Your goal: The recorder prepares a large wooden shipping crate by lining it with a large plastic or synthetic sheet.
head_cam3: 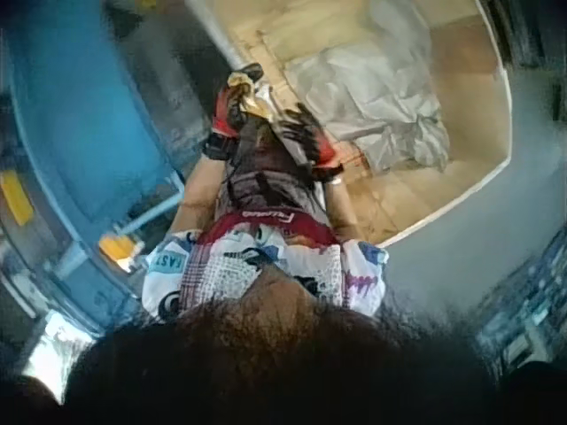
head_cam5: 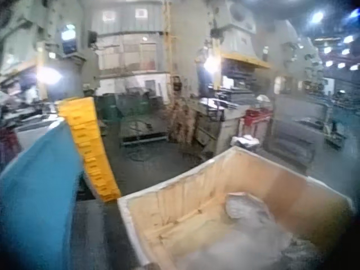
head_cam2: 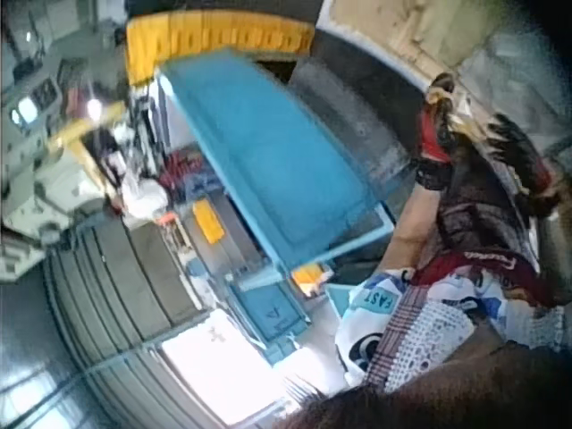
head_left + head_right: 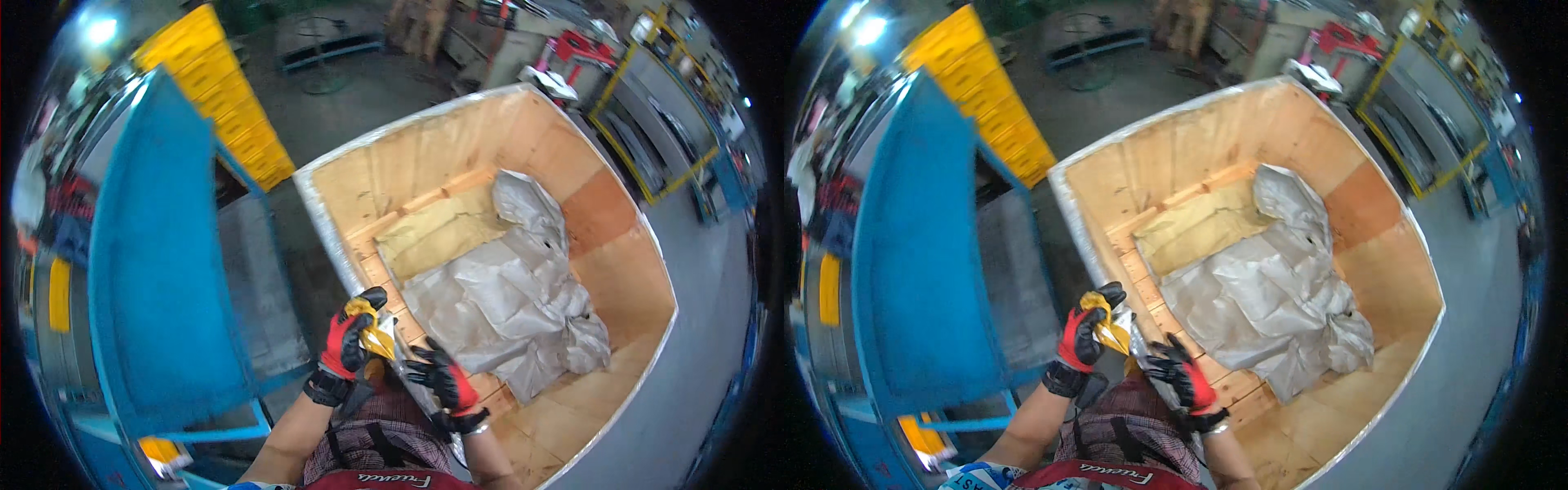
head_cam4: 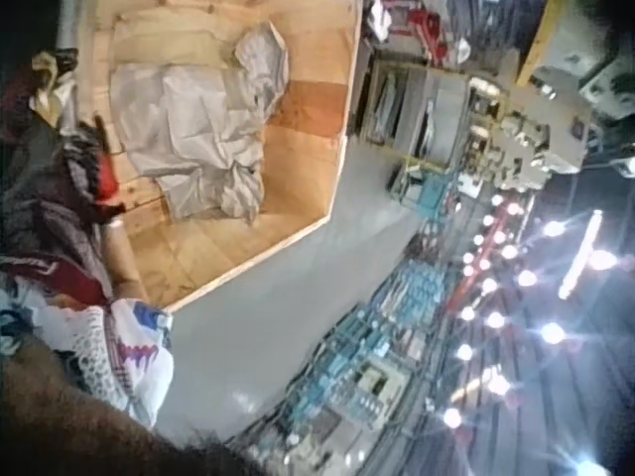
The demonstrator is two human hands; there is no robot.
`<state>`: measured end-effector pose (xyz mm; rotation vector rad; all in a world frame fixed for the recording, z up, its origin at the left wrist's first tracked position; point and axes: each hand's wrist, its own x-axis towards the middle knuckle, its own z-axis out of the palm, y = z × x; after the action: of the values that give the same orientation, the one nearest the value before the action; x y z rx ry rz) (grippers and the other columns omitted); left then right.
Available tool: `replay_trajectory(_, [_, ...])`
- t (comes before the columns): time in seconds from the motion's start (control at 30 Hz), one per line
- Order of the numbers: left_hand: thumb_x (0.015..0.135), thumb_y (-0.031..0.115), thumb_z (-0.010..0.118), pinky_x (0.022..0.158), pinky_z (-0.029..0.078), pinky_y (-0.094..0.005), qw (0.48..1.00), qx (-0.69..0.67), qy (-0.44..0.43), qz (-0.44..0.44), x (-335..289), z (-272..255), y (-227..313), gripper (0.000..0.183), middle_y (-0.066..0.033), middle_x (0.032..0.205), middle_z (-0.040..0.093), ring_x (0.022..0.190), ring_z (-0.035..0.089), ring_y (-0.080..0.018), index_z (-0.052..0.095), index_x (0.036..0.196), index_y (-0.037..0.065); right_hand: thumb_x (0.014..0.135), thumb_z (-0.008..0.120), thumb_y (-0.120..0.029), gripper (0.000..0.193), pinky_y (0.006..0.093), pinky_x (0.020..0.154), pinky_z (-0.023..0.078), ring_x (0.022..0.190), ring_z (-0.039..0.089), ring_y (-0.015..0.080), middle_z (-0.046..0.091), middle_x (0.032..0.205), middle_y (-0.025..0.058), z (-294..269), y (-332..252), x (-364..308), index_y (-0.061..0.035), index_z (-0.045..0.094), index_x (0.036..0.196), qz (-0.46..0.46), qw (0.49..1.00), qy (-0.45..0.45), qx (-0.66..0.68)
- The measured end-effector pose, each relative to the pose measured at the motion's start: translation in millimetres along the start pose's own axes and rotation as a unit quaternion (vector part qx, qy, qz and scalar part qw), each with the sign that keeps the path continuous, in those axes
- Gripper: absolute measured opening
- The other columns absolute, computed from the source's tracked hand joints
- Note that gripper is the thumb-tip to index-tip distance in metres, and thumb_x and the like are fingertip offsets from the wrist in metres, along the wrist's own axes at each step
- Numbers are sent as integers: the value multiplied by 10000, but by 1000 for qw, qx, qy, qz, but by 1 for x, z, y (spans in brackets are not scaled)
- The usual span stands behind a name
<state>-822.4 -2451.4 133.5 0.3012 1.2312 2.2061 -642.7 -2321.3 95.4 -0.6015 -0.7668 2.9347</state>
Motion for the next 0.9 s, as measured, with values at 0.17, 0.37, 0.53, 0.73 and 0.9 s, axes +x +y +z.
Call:
replay_trajectory(0.17, [840, 112, 542, 1017, 317, -319, 978, 133, -146, -63, 60, 23, -38, 606, -132, 1326, 427, 1233, 394, -227, 277, 1375, 9, 830, 554, -41, 541, 286, 948, 388, 1160, 451, 163, 468, 1288, 92, 21, -13, 86, -6, 365, 1335, -135, 967, 147, -160])
replay_trajectory(0.37, [885, 116, 508, 968, 380, -314, 974, 88, -86, -191, 146, -1, -34, 490, -113, 1334, 397, 1159, 459, -207, 351, 1339, 17, 706, 605, -12, 556, 326, 893, 423, 1113, 502, 214, 536, 1184, 188, 12, -53, 171, -2, 477, 1247, -230, 791, 135, -550])
replay_trajectory(0.53, [877, 152, 548, 834, 487, -352, 959, 209, 23, -190, 243, -49, -59, 345, -123, 1049, 602, 967, 592, -234, 502, 1190, 14, 814, 571, -112, 436, 355, 863, 456, 1080, 531, 239, 542, 1200, 129, -43, -72, 281, 6, 495, 1227, -75, 985, -11, -152])
replay_trajectory(0.73, [880, 174, 539, 539, 510, -333, 958, 248, -14, -143, 384, -36, -37, 249, -75, 727, 572, 606, 602, -206, 562, 1038, -16, 805, 582, -162, 234, 444, 1000, 337, 1119, 504, 263, 522, 1252, 73, -318, 14, 388, -187, 645, 1029, -110, 725, 367, -573])
replay_trajectory(0.9, [906, 211, 500, 489, 476, -292, 909, 319, -92, -253, 458, -49, -78, 273, -68, 615, 561, 499, 565, -173, 598, 965, -37, 806, 566, -264, 244, 484, 1022, 298, 1174, 455, 311, 516, 1265, 67, -404, 28, 431, -182, 642, 1022, 34, 628, 379, -679])
